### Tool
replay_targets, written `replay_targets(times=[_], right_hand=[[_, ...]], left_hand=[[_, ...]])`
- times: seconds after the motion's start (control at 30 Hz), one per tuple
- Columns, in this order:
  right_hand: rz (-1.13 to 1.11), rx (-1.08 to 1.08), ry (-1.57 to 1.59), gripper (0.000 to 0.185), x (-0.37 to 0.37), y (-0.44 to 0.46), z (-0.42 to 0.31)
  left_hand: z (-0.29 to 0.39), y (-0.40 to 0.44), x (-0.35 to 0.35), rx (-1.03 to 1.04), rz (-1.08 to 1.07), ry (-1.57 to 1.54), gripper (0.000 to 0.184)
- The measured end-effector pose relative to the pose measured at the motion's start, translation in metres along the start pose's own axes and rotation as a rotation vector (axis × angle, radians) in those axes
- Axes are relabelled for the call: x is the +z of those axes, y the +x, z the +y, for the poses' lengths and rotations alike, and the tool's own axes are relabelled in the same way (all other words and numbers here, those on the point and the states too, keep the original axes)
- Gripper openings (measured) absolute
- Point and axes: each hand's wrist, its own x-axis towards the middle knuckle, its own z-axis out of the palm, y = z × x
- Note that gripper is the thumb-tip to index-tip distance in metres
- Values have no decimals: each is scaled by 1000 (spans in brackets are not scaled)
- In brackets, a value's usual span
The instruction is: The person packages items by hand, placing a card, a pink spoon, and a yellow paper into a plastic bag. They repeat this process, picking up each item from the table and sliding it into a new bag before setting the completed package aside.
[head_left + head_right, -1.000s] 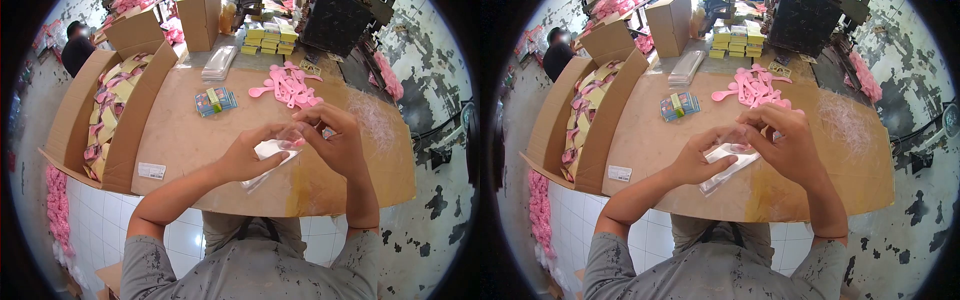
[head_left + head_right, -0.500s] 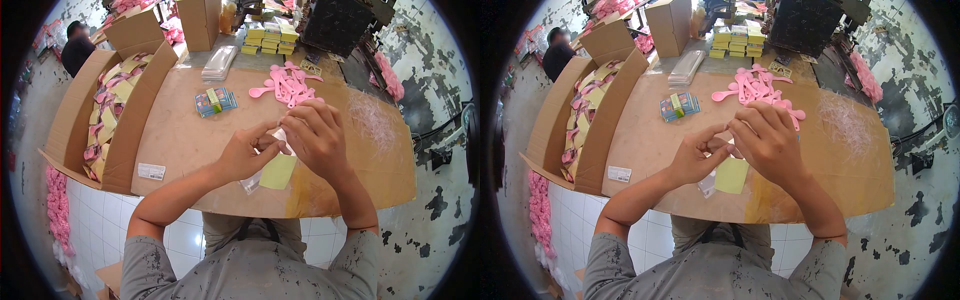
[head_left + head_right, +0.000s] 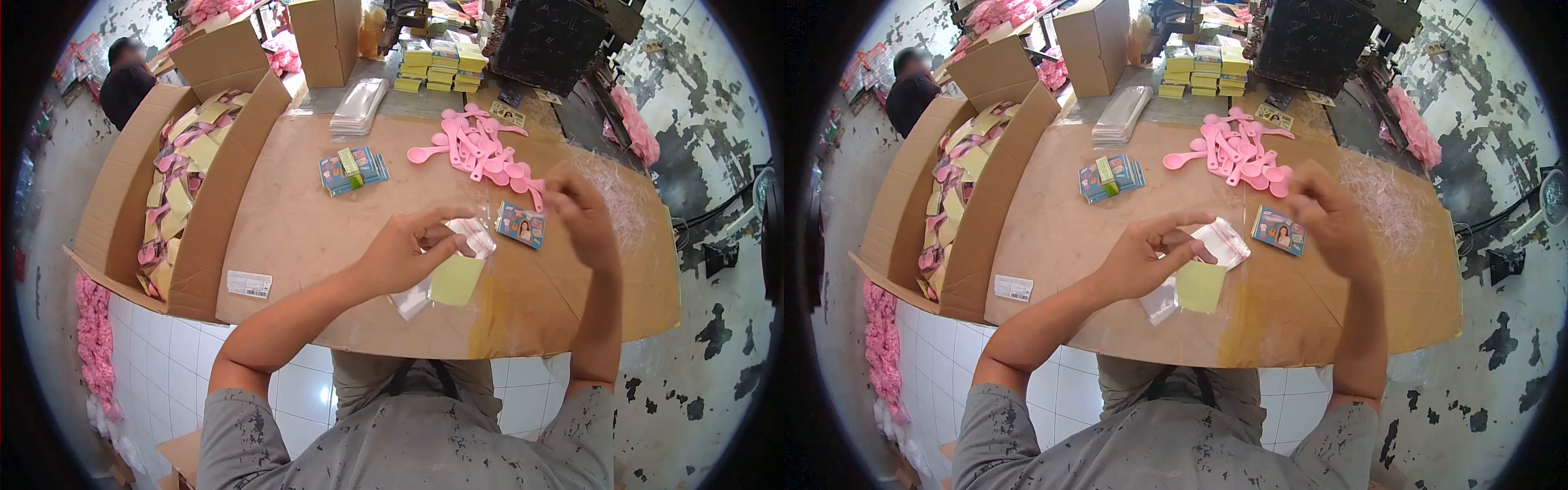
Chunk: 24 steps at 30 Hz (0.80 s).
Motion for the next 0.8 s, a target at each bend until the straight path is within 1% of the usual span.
replay_targets(times=[0.07,0.1,0.17,0.23,0.3,0.43,0.47,0.53,0.6,0.67,0.73,0.8], right_hand=[[11,240,521,10,-56,-28,34],[90,275,431,12,-80,-37,52],[243,346,245,22,-122,-54,88],[392,414,57,34,-139,-61,104],[448,333,-448,40,-137,-66,108],[507,132,-1460,53,-114,-82,93],[501,103,-1248,50,-105,-79,85],[493,43,-826,44,-65,-52,40],[291,28,-441,36,-24,-37,15],[37,72,-158,33,14,-27,-5],[-110,44,18,29,46,-21,-14],[-171,186,230,27,65,-16,0]], left_hand=[[1,2,-4,-72,11,-119,42],[1,4,-5,-66,21,-148,43],[-2,4,-5,-56,45,-210,43],[-4,4,-4,-46,53,-231,44],[-6,6,-5,-35,60,-229,44],[-10,10,-6,-58,78,-222,43],[-11,9,-5,-81,82,-225,43],[-16,10,-5,-79,93,-263,42],[-20,11,-4,-79,109,-263,41],[-22,10,-3,-85,128,-233,40],[-21,9,-2,-85,121,-221,37],[-20,9,-3,-89,116,-211,36]])
